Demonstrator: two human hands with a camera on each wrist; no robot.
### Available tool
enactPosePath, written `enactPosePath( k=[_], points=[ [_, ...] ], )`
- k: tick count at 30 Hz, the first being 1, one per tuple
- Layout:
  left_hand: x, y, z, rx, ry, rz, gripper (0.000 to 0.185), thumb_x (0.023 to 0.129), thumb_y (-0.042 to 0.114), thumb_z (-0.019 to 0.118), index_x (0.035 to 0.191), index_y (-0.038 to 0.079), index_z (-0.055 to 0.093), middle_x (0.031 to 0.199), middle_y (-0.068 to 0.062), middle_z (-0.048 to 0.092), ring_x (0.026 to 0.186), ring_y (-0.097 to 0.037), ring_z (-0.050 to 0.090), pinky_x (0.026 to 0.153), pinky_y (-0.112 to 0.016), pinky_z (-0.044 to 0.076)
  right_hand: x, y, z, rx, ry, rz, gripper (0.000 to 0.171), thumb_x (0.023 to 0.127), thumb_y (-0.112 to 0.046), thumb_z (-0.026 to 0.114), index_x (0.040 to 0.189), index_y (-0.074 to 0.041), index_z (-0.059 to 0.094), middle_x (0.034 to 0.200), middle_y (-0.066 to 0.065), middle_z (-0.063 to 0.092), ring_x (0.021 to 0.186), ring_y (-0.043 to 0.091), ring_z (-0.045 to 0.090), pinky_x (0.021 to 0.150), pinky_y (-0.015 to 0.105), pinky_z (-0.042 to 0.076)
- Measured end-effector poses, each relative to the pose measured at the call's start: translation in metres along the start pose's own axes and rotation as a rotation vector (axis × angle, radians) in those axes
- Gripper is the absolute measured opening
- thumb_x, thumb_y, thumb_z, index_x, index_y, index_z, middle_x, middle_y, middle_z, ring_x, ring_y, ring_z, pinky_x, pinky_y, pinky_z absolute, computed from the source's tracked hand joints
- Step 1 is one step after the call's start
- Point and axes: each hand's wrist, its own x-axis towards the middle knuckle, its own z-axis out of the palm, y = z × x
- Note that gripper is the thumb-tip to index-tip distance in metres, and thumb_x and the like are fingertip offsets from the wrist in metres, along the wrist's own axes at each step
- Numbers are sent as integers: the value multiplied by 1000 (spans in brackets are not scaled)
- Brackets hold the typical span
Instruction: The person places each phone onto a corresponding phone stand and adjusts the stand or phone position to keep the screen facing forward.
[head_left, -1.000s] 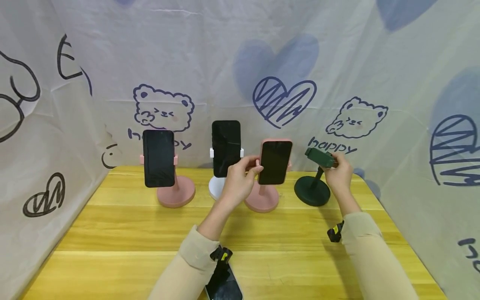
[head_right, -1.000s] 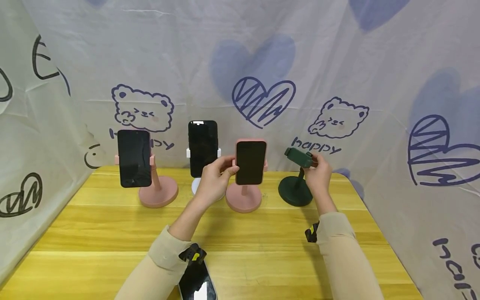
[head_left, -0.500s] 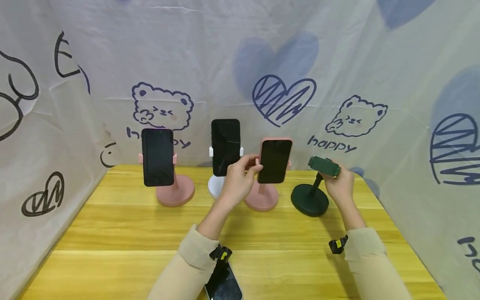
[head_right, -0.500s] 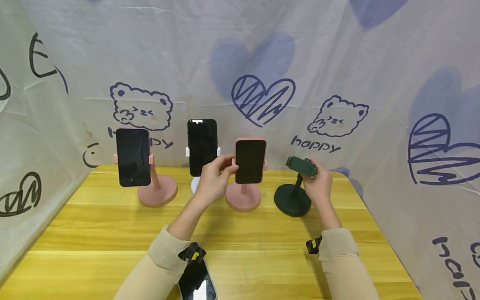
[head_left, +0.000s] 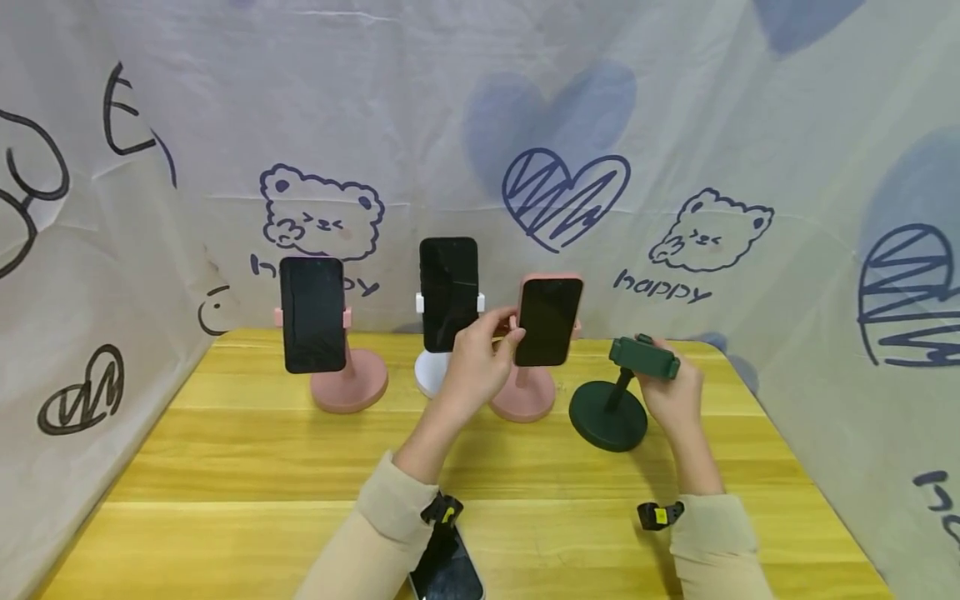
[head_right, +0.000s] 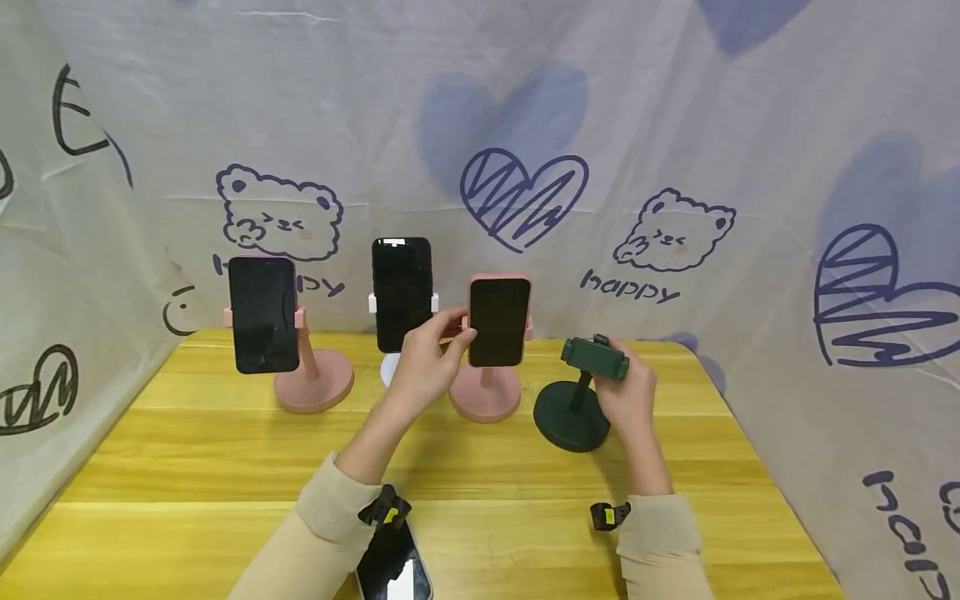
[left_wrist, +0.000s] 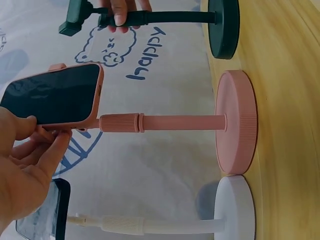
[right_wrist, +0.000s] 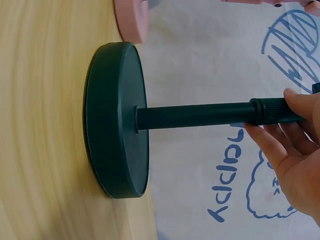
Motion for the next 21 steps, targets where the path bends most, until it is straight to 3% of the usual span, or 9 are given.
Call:
enactPosePath(
  k=[3, 6, 10, 12, 16, 21],
  points=[
    [-4, 2, 0, 112, 53, 111, 47, 101, 19, 62, 144, 4, 50, 132, -14, 60, 114, -25, 67, 97, -33, 59, -2, -3, 2, 14, -33, 64, 34, 91, -7, 71, 122, 6, 68, 118, 30, 69, 110, 47, 67, 96, 58, 54],
    [-7, 5, 0, 209, 171, 246, 51, 101, 18, 62, 146, 1, 46, 137, -17, 55, 113, -27, 65, 96, -34, 59, -4, -2, 4, 43, -32, 98, 34, 93, -9, 71, 124, 5, 68, 121, 30, 67, 112, 47, 66, 97, 58, 54],
    [-11, 15, 3, 219, 336, 399, 47, 99, 13, 62, 142, -1, 50, 138, -18, 54, 110, -26, 63, 89, -31, 61, -7, 0, 4, 92, 3, 96, 33, 91, -7, 72, 122, 4, 69, 119, 30, 69, 109, 48, 67, 94, 59, 55],
    [-14, 21, 7, 210, 377, 471, 45, 97, 11, 62, 139, -1, 52, 136, -17, 55, 107, -24, 62, 87, -29, 61, -9, 0, 4, 101, 10, 103, 32, 91, -7, 73, 122, 2, 69, 117, 28, 71, 107, 47, 69, 91, 56, 56],
    [-16, 34, 21, 238, 362, 590, 42, 95, 10, 64, 135, 2, 57, 129, -14, 60, 108, -23, 65, 87, -30, 62, -9, 0, 5, 122, 7, 130, 32, 91, -8, 73, 123, -1, 69, 118, 25, 72, 107, 44, 69, 92, 51, 55],
    [-17, 42, 46, 314, 260, 631, 37, 96, 14, 65, 131, 5, 61, 127, -10, 63, 111, -18, 66, 93, -23, 59, -10, 1, 6, 145, -1, 141, 32, 91, -7, 73, 123, 0, 69, 118, 26, 71, 108, 45, 68, 95, 55, 55]
  ],
)
